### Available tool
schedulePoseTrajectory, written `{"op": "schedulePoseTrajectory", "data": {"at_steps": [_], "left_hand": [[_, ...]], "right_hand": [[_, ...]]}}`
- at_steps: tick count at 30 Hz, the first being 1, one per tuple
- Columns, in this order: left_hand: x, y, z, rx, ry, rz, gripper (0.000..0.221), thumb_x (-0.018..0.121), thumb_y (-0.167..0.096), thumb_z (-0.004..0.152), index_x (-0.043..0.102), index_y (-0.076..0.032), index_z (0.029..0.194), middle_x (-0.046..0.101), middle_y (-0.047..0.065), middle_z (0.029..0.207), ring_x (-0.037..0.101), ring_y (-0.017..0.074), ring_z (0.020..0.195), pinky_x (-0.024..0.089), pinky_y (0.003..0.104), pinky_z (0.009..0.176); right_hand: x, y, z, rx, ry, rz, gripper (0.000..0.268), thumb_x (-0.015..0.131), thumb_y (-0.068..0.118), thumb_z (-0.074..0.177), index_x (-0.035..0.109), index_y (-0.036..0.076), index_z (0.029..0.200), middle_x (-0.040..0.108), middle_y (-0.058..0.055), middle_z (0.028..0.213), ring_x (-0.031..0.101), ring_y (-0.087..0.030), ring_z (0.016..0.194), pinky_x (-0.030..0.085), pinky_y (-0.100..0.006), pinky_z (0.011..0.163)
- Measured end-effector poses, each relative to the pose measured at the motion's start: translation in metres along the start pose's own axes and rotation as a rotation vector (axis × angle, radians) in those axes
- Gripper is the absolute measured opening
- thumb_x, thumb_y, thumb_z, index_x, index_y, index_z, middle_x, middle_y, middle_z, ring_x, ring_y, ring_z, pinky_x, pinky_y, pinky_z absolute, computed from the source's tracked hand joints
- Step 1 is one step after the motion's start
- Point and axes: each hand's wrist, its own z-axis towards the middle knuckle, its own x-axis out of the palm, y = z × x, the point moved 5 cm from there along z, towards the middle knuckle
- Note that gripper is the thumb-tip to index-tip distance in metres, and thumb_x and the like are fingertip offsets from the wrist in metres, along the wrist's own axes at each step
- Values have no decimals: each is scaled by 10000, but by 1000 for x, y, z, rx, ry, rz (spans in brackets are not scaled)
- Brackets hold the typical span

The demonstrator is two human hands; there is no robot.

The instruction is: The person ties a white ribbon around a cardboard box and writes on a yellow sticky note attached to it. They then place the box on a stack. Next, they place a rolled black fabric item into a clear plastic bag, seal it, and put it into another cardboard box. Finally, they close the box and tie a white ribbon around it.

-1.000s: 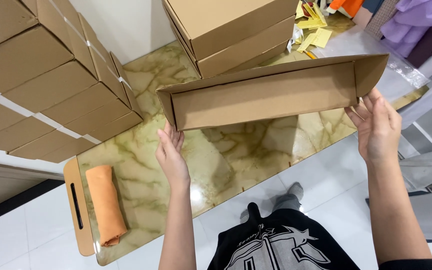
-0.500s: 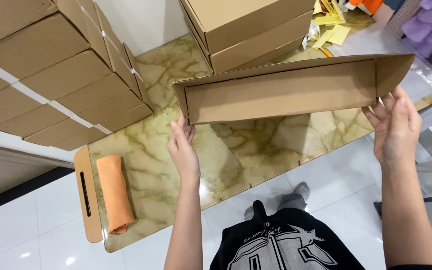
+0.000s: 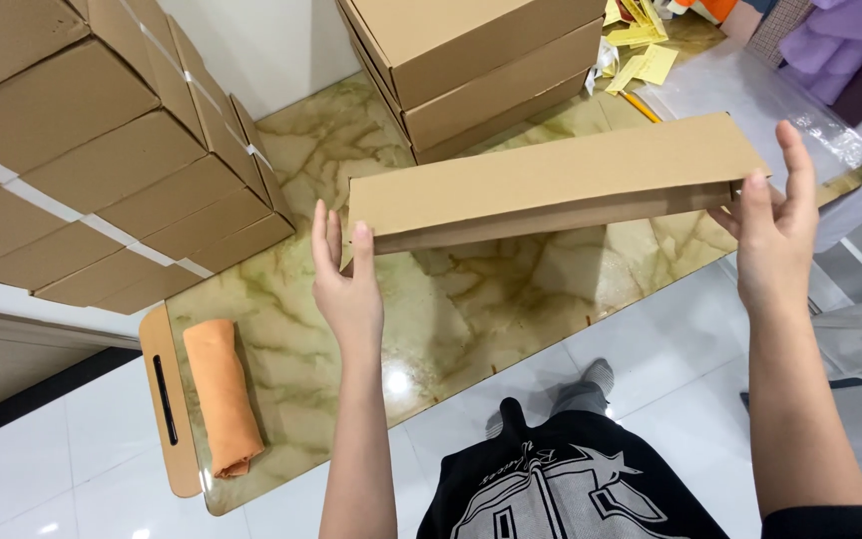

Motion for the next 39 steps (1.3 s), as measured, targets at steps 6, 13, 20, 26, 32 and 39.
{"op": "schedulePoseTrajectory", "data": {"at_steps": [6,13,20,26,32,39], "left_hand": [[9,21,3,56,22,-240,659,753,-207,943,511,-112,1549,534,161,1610,491,198,1521,497,337,1170],[7,48,-3,-45,25,-187,600,694,-252,956,552,-134,1527,651,127,1486,621,160,1398,477,301,1193],[11,124,-13,-381,181,421,777,289,-707,965,673,-247,1460,727,179,1328,645,396,1251,452,464,1094],[50,272,-36,-387,526,734,830,392,-770,1038,405,-185,1627,704,263,1373,643,418,1342,410,572,1172],[50,220,-41,-386,502,648,819,498,-658,1046,302,-157,1663,548,287,1552,541,467,1432,407,592,1192],[108,200,-49,192,332,886,699,604,-329,1042,395,7,1619,114,337,1741,149,506,1615,285,607,1251]], "right_hand": [[8,-12,3,36,-39,99,573,611,68,1141,345,133,1645,663,-228,1444,661,-166,1236,536,-287,1057],[16,-23,-9,45,-40,63,494,594,108,1135,402,70,1590,623,-183,1495,620,-189,1345,545,-321,1079],[1,-135,-34,247,-45,-312,411,547,429,1155,663,93,1363,647,-12,1257,556,-133,1121,439,-319,990],[27,-224,-80,668,172,-595,1050,785,810,859,562,85,1586,736,-225,1286,672,-404,1243,529,-550,1023],[27,-225,-84,594,7,-263,644,880,545,946,717,97,1378,729,-234,956,724,-321,946,575,-422,837],[20,-248,-80,590,-65,-208,614,870,547,955,725,133,1385,721,-173,936,680,-259,897,554,-385,811]]}}
